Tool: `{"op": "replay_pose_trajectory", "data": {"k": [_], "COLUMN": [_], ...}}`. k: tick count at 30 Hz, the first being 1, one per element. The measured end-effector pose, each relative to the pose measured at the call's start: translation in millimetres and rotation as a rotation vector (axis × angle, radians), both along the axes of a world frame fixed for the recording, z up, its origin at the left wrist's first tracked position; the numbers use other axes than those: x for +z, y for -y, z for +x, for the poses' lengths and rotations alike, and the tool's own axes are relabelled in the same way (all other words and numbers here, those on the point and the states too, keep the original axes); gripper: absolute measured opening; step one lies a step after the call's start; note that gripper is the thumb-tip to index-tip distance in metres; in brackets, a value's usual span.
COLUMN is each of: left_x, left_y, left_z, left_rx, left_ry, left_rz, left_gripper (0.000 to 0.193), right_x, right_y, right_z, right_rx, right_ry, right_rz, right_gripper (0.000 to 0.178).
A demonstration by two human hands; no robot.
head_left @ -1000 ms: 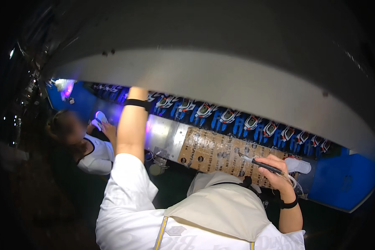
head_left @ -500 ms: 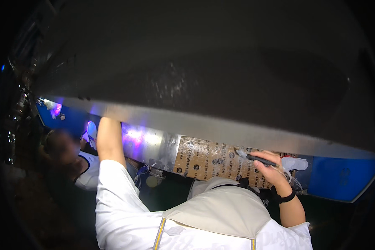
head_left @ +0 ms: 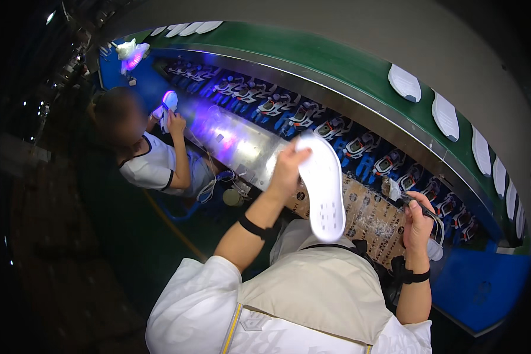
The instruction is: Applying glue or adhesive to the underside of shoe outsoles using a handheld brush on an assembly line.
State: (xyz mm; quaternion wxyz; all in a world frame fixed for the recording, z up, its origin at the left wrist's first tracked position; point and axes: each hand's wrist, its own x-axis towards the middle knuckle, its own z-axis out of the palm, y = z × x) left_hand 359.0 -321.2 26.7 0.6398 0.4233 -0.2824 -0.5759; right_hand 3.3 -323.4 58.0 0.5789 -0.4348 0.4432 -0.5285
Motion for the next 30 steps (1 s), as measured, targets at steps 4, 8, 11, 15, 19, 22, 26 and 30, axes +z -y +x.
{"op": "replay_pose_trajectory", "data": {"k": [4, 8, 11, 15, 19, 22, 26, 30], "left_x": [-5.0, 9.8, 15.0, 16.1, 19.2, 22.2, 25.0, 33.1], "left_y": [-55.7, -66.5, -60.8, -57.5, -55.4, -51.6, -44.5, -31.6], "left_z": [-58.0, -73.0, -81.1, -102.4, -118.3, -117.7, -112.8, -109.3], "left_rx": [-0.206, -0.413, -0.433, -0.359, -0.205, -0.190, -0.404, -0.228], "left_ry": [-0.471, -0.766, -0.612, -0.592, -0.546, -0.519, -0.729, -0.744], "left_rz": [0.143, 0.137, 0.108, 0.110, 0.132, 0.084, -0.121, -0.041], "left_gripper": [0.060, 0.086, 0.093, 0.085, 0.080, 0.079, 0.075, 0.071], "right_x": [22.4, 45.6, 61.5, 71.4, 68.3, 68.9, 74.2, 81.6], "right_y": [-7.1, -15.3, -14.5, -8.1, 0.2, 3.5, 4.2, -3.6], "right_z": [9.2, 27.6, 46.3, 72.1, 78.5, 66.7, 65.0, 62.5], "right_rx": [0.146, 0.276, 0.370, 0.222, 0.233, 0.617, 0.269, 0.708], "right_ry": [-0.003, -0.142, -0.286, -0.368, -0.559, -0.452, -0.533, -0.549], "right_rz": [-0.028, -0.165, -0.200, -0.259, -0.830, -0.753, -0.808, -0.977], "right_gripper": [0.029, 0.024, 0.022, 0.020, 0.023, 0.025, 0.026, 0.027]}}
